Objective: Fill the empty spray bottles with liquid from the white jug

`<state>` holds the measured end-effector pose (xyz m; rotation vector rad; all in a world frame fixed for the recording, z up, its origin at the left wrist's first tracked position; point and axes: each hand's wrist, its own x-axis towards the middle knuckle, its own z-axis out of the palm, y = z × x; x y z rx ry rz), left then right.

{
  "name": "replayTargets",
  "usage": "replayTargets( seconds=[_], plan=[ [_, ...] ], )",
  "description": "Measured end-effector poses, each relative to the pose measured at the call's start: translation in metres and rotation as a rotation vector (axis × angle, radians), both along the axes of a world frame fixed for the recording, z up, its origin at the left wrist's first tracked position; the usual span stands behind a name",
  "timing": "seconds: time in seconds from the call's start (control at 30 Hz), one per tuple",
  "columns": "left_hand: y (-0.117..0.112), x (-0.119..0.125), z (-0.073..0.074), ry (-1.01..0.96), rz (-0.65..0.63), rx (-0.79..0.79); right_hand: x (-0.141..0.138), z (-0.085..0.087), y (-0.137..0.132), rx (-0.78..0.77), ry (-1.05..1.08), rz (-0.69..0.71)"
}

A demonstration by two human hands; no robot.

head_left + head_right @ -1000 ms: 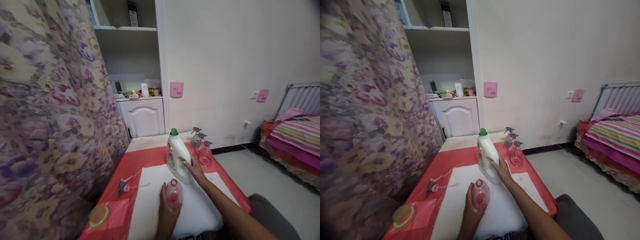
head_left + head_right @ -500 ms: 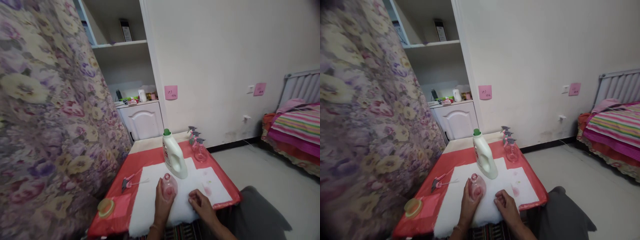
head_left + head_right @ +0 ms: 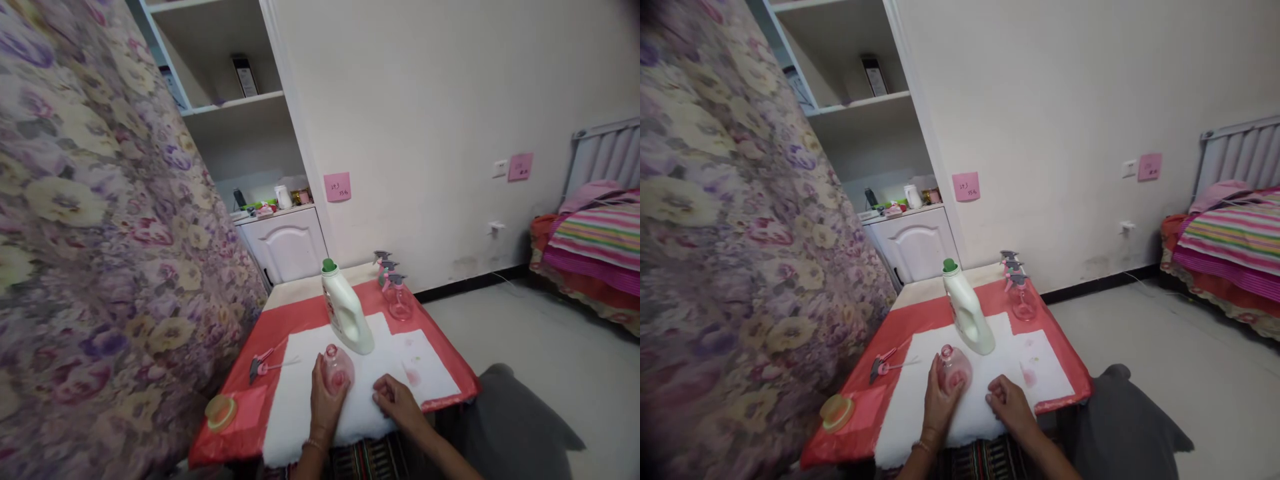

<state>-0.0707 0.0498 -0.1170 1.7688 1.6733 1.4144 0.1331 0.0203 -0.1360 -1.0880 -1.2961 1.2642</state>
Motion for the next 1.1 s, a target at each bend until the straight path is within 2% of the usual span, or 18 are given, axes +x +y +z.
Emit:
replayTargets(
  seconds=[0.37, 0.6, 0.7, 0.87, 1.0, 1.1],
  plan=[
    [-0.005, 0.006, 0.009, -0.041, 0.004, 0.004, 0.004, 0.013, -0.008, 0.007, -0.045, -0.022],
    [-0.005, 0.004, 0.003, -0.078, -0.001, -0.004, 0.002, 0.009, -0.008, -0.018, -0.037, -0.034],
    [-0.005, 0.002, 0.001, -0.099, -0.007, -0.007, 0.003, 0.012, -0.006, -0.035, -0.016, -0.029],
    [-0.004, -0.001, -0.006, -0.149, -0.025, -0.042, 0.019, 0.039, 0.018, 0.008, 0.019, -0.126],
    [0.000, -0.003, -0.017, -0.168, -0.037, -0.042, 0.026, 0.068, 0.058, 0.102, 0.026, -0.257],
    [0.002, -0.003, -0.021, -0.167, -0.032, -0.039, 0.019, 0.083, 0.091, 0.155, 0.022, -0.273]
  ],
)
